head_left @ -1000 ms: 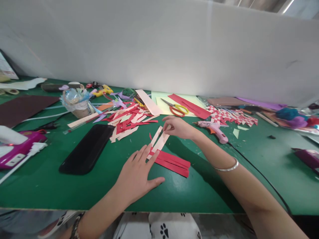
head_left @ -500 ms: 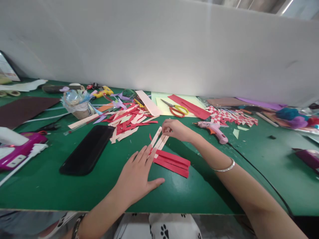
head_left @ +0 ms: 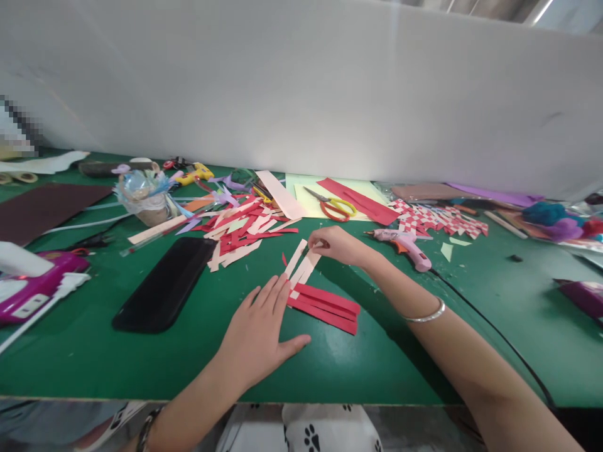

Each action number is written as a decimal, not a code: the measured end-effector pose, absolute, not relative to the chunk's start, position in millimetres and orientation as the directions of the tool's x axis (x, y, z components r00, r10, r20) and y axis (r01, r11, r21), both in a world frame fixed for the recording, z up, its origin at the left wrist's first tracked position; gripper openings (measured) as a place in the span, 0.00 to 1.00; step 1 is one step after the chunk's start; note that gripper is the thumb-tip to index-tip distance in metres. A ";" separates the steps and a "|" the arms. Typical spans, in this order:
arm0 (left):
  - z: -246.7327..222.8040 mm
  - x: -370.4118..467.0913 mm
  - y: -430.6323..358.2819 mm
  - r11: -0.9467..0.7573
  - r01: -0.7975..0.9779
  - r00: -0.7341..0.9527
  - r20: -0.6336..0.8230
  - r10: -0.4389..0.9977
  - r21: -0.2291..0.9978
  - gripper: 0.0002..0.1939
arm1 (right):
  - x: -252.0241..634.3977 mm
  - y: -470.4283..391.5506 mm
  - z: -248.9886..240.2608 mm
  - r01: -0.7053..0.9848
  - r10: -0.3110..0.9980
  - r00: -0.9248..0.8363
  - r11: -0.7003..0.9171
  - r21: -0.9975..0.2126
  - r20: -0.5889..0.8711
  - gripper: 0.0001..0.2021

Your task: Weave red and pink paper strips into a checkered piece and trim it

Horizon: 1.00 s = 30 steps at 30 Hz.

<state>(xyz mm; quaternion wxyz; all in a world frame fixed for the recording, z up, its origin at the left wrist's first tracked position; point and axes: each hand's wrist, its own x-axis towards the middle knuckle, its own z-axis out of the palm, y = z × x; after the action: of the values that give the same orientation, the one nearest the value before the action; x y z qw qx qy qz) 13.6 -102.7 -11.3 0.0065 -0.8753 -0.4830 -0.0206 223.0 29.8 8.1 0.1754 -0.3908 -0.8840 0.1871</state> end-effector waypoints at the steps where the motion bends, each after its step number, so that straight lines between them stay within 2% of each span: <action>1: -11.2 13.7 -102.7 -0.534 0.846 0.533 0.043 0.845 0.005 0.43 | 223.4 30.1 7.4 0.628 0.757 -0.632 0.625 -0.464 0.167 0.05; 14: -13.5 12.8 -103.9 -0.546 0.838 0.544 0.079 0.835 -0.008 0.40 | 227.1 34.7 -2.7 0.608 0.738 -0.638 0.659 -0.444 0.221 0.05; 30: -12.8 13.0 -104.5 -0.540 0.839 0.537 0.066 0.841 0.068 0.40 | 225.6 35.7 -10.0 0.593 0.736 -0.636 0.658 -0.463 0.232 0.06</action>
<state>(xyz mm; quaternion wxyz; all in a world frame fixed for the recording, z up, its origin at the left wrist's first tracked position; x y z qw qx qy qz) 13.0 -104.5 -12.8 -0.0140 -0.8764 -0.4792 -0.0451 225.6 35.7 -10.0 0.2045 -0.3746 -0.8873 0.1749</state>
